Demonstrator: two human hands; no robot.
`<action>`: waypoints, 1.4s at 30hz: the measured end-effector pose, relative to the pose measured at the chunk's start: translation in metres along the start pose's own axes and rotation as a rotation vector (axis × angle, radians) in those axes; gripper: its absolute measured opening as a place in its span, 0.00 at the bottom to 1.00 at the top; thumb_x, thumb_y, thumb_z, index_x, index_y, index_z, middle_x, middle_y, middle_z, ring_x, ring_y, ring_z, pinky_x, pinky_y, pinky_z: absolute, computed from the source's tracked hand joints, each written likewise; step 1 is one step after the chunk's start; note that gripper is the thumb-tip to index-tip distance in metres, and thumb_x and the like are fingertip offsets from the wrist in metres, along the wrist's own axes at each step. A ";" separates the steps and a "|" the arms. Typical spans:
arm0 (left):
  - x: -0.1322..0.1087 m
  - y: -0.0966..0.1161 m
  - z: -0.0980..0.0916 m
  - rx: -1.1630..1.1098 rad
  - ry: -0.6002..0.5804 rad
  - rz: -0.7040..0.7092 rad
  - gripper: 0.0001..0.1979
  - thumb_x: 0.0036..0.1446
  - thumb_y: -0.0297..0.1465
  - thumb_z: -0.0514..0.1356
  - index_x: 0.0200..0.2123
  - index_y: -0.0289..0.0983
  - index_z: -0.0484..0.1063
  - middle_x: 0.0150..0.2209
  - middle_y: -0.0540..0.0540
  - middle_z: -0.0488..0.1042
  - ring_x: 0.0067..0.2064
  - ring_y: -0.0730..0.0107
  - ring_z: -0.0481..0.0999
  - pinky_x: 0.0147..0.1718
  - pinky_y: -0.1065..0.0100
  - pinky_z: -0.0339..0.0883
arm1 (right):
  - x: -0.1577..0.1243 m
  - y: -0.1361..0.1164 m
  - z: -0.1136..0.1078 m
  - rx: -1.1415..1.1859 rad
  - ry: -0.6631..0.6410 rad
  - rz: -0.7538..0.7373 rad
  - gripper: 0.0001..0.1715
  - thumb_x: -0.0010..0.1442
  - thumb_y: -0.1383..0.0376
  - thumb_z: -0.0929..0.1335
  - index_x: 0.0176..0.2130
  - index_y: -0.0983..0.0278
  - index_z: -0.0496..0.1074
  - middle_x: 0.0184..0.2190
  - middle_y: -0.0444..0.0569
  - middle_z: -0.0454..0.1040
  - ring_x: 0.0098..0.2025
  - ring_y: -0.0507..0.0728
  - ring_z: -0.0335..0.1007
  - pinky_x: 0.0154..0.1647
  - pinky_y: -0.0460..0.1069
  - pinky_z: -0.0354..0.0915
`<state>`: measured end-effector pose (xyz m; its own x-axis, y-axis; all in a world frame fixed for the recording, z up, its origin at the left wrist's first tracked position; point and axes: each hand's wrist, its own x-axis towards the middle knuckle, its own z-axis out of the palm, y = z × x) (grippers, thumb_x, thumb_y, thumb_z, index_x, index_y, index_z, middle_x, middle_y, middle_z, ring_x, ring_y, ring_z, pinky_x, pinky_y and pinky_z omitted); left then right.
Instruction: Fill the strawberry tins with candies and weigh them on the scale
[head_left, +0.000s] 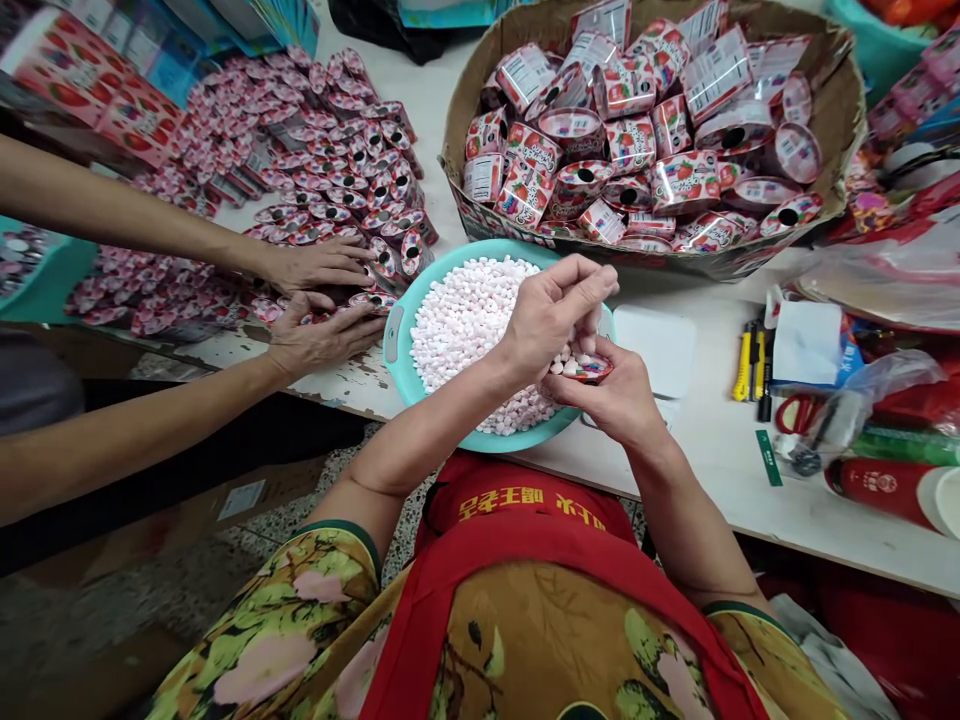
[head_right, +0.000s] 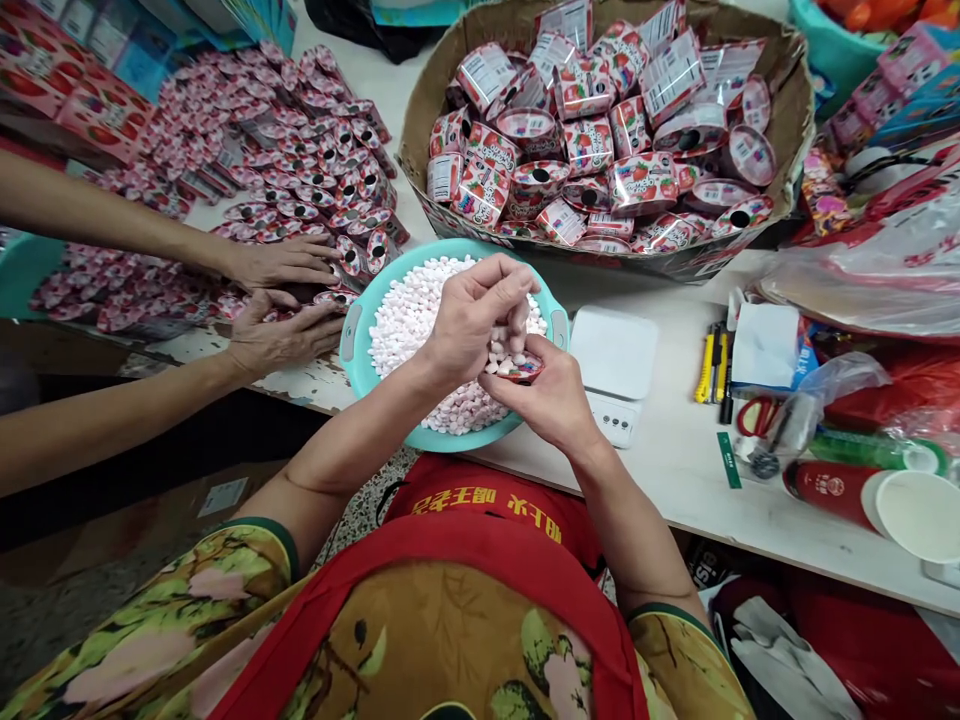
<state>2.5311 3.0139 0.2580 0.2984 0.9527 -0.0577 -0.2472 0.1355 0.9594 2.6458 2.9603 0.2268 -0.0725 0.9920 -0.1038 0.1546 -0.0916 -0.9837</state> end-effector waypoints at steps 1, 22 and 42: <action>0.000 0.000 0.000 0.005 -0.004 0.004 0.15 0.64 0.44 0.64 0.35 0.38 0.68 0.20 0.58 0.65 0.17 0.81 0.65 0.16 0.76 0.58 | -0.001 0.000 0.000 -0.002 0.007 -0.001 0.16 0.44 0.60 0.76 0.30 0.63 0.70 0.25 0.40 0.68 0.28 0.49 0.59 0.29 0.47 0.59; -0.013 0.008 0.008 0.060 -0.212 -0.040 0.18 0.65 0.47 0.61 0.42 0.38 0.69 0.25 0.55 0.70 0.22 0.77 0.73 0.21 0.76 0.67 | -0.007 0.013 -0.006 0.055 0.048 -0.048 0.21 0.46 0.55 0.79 0.28 0.62 0.69 0.25 0.40 0.69 0.29 0.51 0.65 0.31 0.49 0.66; -0.008 -0.043 -0.048 1.835 -0.160 0.093 0.25 0.70 0.49 0.50 0.53 0.34 0.69 0.56 0.34 0.71 0.56 0.45 0.65 0.55 0.52 0.61 | 0.007 0.124 -0.094 -0.102 0.583 -0.045 0.31 0.46 0.54 0.79 0.49 0.63 0.78 0.47 0.51 0.77 0.49 0.58 0.75 0.58 0.57 0.69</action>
<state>2.4949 3.0138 0.2043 0.4457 0.8920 -0.0750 0.8951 -0.4454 0.0216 2.7575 2.9644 0.1174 0.4678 0.8816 0.0635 0.2599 -0.0685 -0.9632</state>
